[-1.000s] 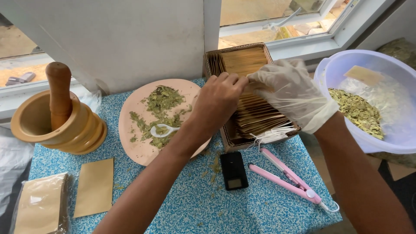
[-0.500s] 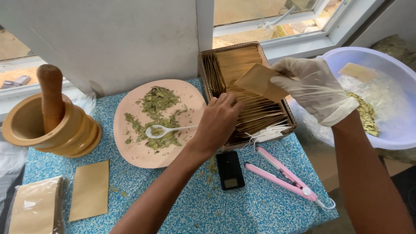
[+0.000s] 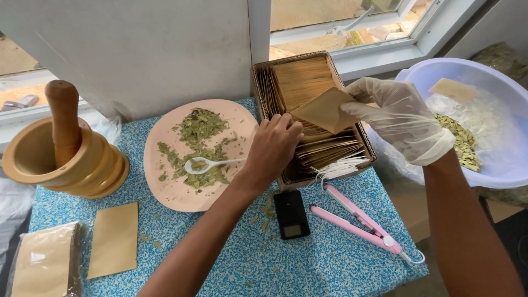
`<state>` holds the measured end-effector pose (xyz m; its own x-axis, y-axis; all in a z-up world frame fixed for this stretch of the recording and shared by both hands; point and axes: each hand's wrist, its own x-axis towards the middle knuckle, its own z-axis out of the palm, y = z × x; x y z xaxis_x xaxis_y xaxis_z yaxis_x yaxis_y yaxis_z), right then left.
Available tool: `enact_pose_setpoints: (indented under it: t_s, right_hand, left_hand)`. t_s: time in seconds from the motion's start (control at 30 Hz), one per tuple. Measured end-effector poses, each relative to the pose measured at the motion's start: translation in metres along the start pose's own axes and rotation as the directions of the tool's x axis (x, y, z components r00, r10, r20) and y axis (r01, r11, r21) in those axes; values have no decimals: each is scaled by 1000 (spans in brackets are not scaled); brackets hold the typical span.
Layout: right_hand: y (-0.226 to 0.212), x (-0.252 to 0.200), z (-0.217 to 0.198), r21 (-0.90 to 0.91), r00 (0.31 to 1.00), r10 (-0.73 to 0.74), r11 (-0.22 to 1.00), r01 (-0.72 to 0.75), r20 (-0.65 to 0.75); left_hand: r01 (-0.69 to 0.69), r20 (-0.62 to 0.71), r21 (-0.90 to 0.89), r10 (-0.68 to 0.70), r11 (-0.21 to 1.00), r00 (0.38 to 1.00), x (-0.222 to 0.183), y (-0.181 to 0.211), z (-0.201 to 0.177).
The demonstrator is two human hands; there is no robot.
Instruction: Filling small paper bags with dried tea leaves and sealing them using a handheld heat sealer.
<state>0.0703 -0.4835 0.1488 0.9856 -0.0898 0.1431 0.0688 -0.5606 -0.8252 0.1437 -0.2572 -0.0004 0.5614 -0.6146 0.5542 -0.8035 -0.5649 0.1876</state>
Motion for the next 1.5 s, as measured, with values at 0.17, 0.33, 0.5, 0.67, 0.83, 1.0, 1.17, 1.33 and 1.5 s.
enact_pose_setpoints:
  t_s: [0.17,0.33,0.5,0.67,0.83,1.0,1.17,1.33,1.5]
  right_hand:
    - [7,1,1,4,1000,4,1000,-4,28]
    - [3,-4,-4,-15,1000,23,1000,-23,-10]
    - [-5,-11,-7,54,999,35,998,-35,-8]
    - [0,-11,-8,75,996,83,994,-81,-20]
    - [-3,-14,-7,114,990,144,983,-143,-1]
    - [-7,-15,-6,98,995,93,991,-96,36]
    - [-1,-13,-2,50,994,85,995,-88,64]
    - [3,-16,3,100,989,23,994,-38,148]
    - [6,-16,12,-209,962,35,978,24,272]
  left_hand:
    - [-9,-16,-4,9,1000,1000,0,-3,4]
    - [-24,-17,-224,21,974,1000,4,3,-11]
    - [7,33,-366,6,930,999,8,3,-3]
    - [-27,15,-328,34,944,999,9,1,-11]
    - [10,37,-443,6,897,999,9,1,-10]
    - [-21,36,-400,38,916,999,10,-3,-8]
    - [-22,76,-423,59,906,995,12,-17,-15]
    - [-40,115,-459,104,888,988,17,-33,-17]
    - [54,288,-467,95,882,953,26,-38,-24]
